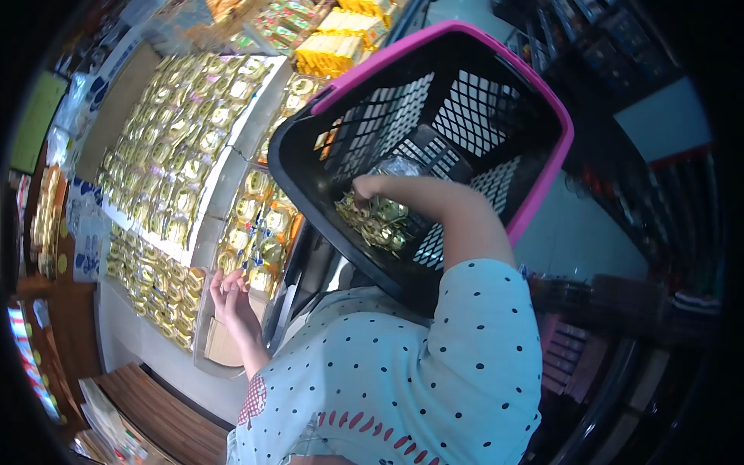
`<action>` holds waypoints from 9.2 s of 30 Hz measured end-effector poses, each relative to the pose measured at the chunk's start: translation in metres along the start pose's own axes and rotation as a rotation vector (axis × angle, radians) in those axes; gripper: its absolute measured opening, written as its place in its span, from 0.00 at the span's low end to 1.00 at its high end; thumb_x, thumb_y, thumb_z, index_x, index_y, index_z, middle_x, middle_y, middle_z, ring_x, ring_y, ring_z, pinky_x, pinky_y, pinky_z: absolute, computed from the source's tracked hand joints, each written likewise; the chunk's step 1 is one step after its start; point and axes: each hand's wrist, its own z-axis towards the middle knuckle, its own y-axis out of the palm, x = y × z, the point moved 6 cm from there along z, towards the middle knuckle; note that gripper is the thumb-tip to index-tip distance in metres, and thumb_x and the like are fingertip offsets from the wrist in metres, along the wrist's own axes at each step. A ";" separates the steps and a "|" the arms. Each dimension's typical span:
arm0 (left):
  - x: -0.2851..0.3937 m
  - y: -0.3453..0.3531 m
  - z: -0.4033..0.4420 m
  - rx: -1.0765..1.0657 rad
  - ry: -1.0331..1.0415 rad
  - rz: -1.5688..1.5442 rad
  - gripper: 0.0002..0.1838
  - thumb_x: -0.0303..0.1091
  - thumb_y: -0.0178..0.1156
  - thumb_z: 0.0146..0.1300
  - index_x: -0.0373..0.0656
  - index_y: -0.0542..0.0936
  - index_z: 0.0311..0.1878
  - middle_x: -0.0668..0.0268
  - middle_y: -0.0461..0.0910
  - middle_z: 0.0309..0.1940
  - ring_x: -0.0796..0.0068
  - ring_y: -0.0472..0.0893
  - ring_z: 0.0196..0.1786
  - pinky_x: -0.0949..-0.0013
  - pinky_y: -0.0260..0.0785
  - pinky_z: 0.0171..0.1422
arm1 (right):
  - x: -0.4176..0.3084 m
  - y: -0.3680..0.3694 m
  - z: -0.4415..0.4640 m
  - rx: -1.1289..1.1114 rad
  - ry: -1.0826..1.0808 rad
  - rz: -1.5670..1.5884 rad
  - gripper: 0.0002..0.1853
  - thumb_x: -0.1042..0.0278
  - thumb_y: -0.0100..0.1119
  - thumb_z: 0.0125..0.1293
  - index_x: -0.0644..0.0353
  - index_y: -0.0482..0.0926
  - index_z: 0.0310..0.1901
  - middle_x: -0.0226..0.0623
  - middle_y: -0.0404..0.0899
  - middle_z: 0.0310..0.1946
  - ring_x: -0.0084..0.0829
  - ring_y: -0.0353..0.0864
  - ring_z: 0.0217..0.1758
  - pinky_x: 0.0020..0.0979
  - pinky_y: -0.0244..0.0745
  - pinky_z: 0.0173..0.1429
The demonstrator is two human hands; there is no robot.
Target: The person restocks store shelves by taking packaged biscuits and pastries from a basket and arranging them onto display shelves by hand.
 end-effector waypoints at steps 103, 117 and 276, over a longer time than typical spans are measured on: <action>-0.018 -0.247 -0.048 0.071 -0.221 -0.362 0.18 0.31 0.55 0.62 0.34 0.70 0.54 0.60 0.77 0.47 0.73 0.76 0.49 0.70 0.67 0.55 | -0.428 0.050 -0.064 0.939 -0.407 -0.057 0.29 0.57 0.64 0.51 0.62 0.68 0.52 0.46 0.67 0.47 0.45 0.69 0.50 0.42 0.66 0.52; -0.003 -0.280 -0.085 0.185 -0.197 -0.345 0.22 0.35 0.54 0.61 0.32 0.67 0.55 0.52 0.77 0.45 0.62 0.77 0.50 0.61 0.69 0.58 | -0.363 0.019 0.044 0.883 0.106 -0.295 0.26 0.54 0.64 0.50 0.60 0.67 0.46 0.49 0.73 0.42 0.45 0.70 0.52 0.49 0.62 0.54; -0.037 0.014 -0.002 -0.902 -0.681 -0.698 0.56 0.72 0.61 0.38 0.53 0.53 0.68 0.52 0.50 0.67 0.42 0.55 0.66 0.30 0.62 0.55 | -0.111 -0.153 -0.292 0.924 0.277 0.275 0.24 0.61 0.65 0.49 0.63 0.69 0.45 0.43 0.78 0.34 0.35 0.79 0.40 0.31 0.72 0.45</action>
